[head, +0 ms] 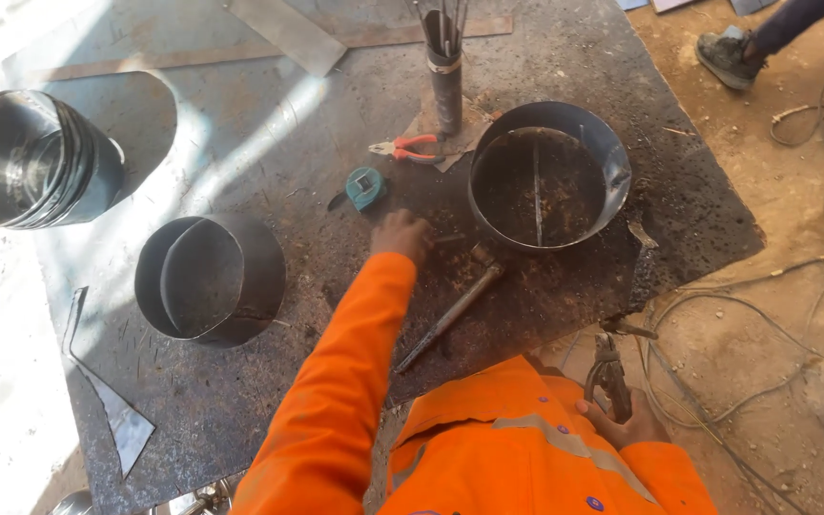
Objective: Hammering a metal cylinder on a workbench to shape or clean it
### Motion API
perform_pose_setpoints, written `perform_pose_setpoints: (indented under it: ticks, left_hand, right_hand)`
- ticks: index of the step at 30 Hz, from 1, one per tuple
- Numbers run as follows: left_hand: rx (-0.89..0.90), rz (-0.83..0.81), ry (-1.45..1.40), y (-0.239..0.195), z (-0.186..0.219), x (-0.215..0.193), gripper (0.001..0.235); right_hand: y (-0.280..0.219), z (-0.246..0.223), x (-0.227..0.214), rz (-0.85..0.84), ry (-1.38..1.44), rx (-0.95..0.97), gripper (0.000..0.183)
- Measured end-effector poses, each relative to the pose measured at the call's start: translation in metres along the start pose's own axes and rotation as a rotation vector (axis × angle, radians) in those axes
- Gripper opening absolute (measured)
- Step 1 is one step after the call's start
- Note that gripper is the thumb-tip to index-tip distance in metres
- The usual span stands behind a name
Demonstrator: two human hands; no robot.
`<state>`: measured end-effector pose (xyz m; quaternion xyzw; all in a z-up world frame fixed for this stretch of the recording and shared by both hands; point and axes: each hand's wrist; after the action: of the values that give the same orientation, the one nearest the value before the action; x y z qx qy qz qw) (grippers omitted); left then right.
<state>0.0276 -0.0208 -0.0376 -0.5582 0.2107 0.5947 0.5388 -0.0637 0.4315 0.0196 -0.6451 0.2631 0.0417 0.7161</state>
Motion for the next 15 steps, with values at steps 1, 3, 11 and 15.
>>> perform_pose_setpoints:
  ticks: [1,3,11,15]
  left_hand:
    - [0.01,-0.005,0.0,-0.024,0.013,-0.033,0.023]
    - [-0.236,0.377,-0.478,-0.064,0.034,-0.108,0.028]
    - [-0.684,0.901,-0.795,-0.163,-0.005,-0.119,0.024]
    - [-0.706,0.447,-0.75,-0.143,0.018,-0.11,0.035]
  right_hand:
    - [-0.009,0.001,-0.004,0.001,0.007,0.008,0.088]
    - [-0.025,-0.004,-0.006,-0.042,0.054,0.161,0.109]
    - [-0.001,0.007,0.007,0.067,0.123,0.066,0.082]
    - [-0.013,-0.014,0.006,-0.001,-0.034,0.101,0.09]
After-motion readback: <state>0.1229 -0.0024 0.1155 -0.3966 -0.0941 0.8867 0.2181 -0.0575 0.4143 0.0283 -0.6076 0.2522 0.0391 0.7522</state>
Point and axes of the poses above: each hand's wrist, its own y-axis towards the middle knuckle, its own x-axis out of the palm, z = x × y, and after that the axes turned 13 degrees about x, right-handed
